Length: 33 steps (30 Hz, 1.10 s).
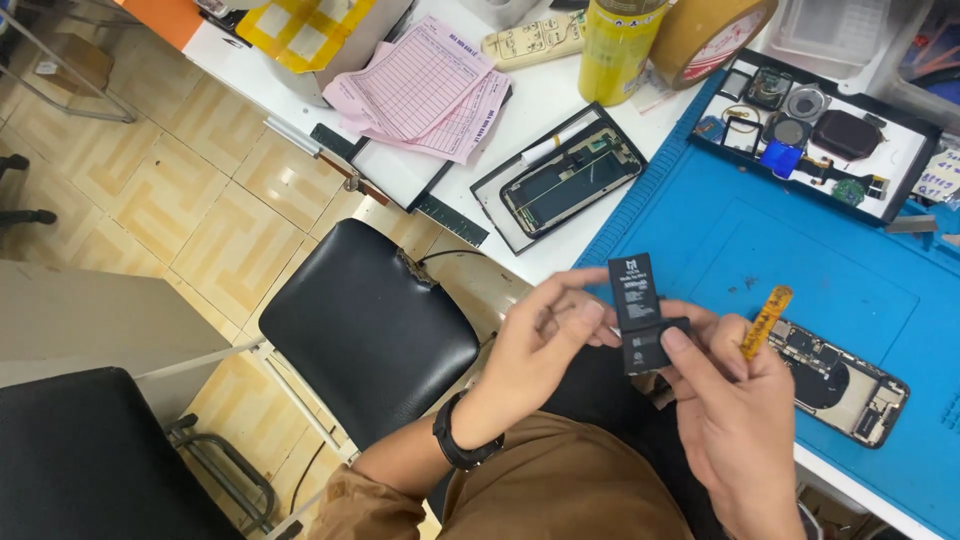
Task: The person disassembles a smartphone on a blue workbench, using a screwdriver and tweezers to remove screws and internal components. They handle the phone's battery, motherboard, and camera module, placing removed parts on the mat or into a tray.
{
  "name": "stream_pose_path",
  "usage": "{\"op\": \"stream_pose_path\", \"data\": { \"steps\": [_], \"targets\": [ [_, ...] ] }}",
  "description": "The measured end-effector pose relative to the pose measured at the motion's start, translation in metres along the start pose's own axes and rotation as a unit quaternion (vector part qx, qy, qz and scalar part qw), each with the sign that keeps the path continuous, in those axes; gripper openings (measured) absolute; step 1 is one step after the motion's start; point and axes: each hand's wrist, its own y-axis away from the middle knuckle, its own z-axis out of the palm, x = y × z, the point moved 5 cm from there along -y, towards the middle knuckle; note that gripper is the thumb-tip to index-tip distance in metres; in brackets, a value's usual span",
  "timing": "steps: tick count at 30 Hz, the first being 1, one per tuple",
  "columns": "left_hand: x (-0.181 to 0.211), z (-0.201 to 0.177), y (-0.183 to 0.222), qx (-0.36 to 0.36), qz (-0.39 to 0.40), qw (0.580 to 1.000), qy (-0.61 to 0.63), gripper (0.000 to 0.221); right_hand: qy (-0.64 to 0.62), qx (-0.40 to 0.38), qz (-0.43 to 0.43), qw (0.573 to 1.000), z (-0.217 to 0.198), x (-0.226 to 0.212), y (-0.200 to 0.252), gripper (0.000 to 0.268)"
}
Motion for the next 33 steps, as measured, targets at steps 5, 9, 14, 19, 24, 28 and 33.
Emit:
{"op": "stream_pose_path", "data": {
  "steps": [5, 9, 14, 19, 24, 28, 33],
  "targets": [
    [-0.003, -0.007, -0.011, 0.046, -0.017, 0.999, 0.004, 0.026, 0.127, -0.021, -0.052, 0.990, 0.031, -0.007, 0.001, 0.040],
    [0.007, -0.034, -0.030, 0.046, 0.013, 0.998, -0.039, 0.019, 0.287, -0.020, -0.061, 0.956, 0.040, -0.023, 0.003, 0.039],
    [0.036, -0.069, -0.070, 0.040, 0.042, 0.967, -0.247, 0.023, 0.227, -0.019, -0.033, 0.973, 0.010, -0.020, 0.015, 0.036],
    [0.033, -0.090, -0.117, 0.041, 0.019, 0.936, -0.350, 0.028, 0.233, 0.042, -0.020, 0.971, -0.029, -0.024, 0.035, 0.035],
    [0.025, -0.085, -0.132, 0.044, 0.001, 0.892, -0.449, 0.034, 0.209, 0.124, 0.024, 0.970, -0.076, -0.023, 0.058, 0.031],
    [0.029, -0.071, -0.124, 0.032, 0.078, 0.838, -0.539, 0.025, 0.263, 0.153, -0.002, 0.952, -0.113, -0.032, 0.075, 0.029],
    [0.036, -0.059, -0.106, 0.069, 0.141, 0.729, -0.666, 0.020, 0.079, 0.205, -0.095, 0.971, -0.154, -0.039, 0.087, 0.057]
  ]
}}
